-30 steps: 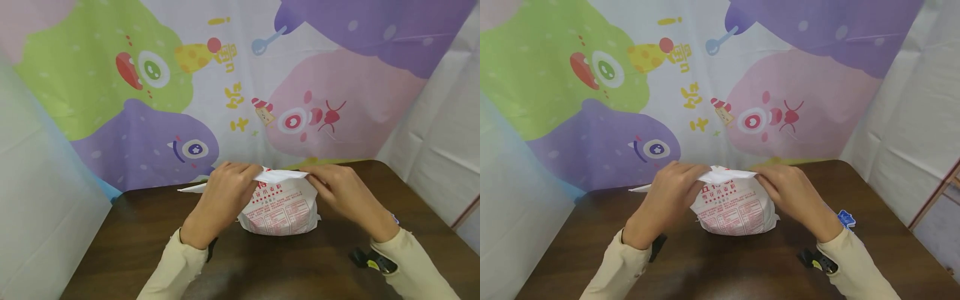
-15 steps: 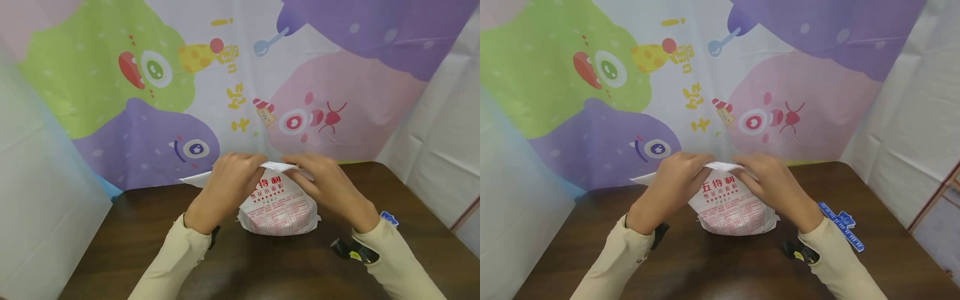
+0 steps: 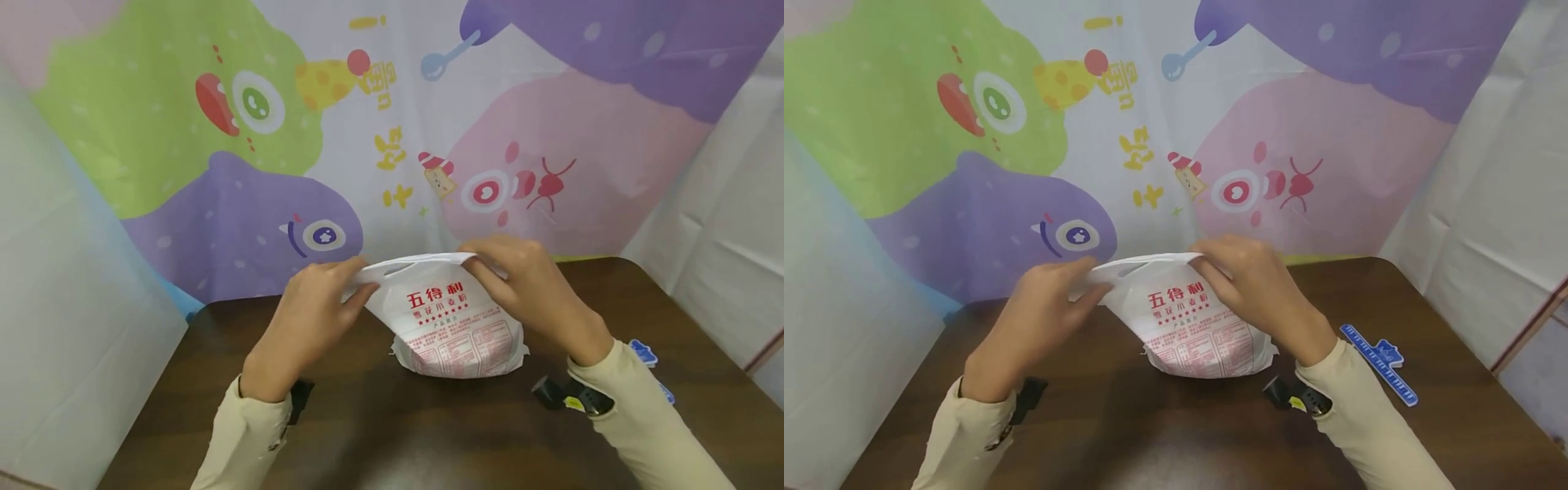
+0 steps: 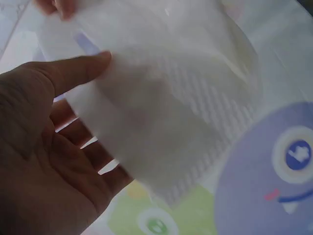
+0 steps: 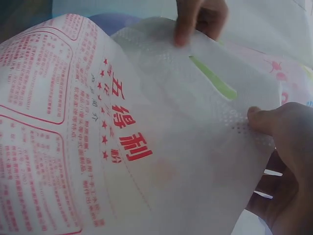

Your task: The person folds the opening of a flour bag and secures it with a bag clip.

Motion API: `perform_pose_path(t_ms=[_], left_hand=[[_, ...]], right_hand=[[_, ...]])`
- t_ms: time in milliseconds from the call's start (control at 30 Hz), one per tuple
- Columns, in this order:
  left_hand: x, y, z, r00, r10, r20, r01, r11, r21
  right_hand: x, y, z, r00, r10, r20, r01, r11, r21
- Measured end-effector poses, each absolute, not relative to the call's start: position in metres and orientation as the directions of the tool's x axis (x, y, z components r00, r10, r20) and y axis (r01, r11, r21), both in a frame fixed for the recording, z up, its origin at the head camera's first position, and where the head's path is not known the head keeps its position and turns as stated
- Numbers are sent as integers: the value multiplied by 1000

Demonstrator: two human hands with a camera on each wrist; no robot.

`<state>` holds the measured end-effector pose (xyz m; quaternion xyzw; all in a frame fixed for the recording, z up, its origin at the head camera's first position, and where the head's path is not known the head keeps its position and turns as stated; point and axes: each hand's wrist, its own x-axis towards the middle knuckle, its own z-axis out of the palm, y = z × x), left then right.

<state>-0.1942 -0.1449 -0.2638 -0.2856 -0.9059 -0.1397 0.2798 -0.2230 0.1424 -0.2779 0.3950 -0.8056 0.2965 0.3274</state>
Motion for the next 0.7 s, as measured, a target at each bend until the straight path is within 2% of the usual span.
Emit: perform_pose_path(t_ms=[233, 467, 700], left_hand=[[-201, -185, -284, -717, 374, 589, 584, 783, 214], [-215, -205, -302, -707, 323, 629, 635, 681, 365], [-220, -203, -289, -678, 299, 671, 659, 652, 375]], right_hand=[[-223, 151, -283, -524, -409, 747, -792, 558, -249], [-225, 151, -285, -512, -408, 756, -794, 561, -235], [-226, 155, -286, -484, -360, 797, -791, 570, -223]])
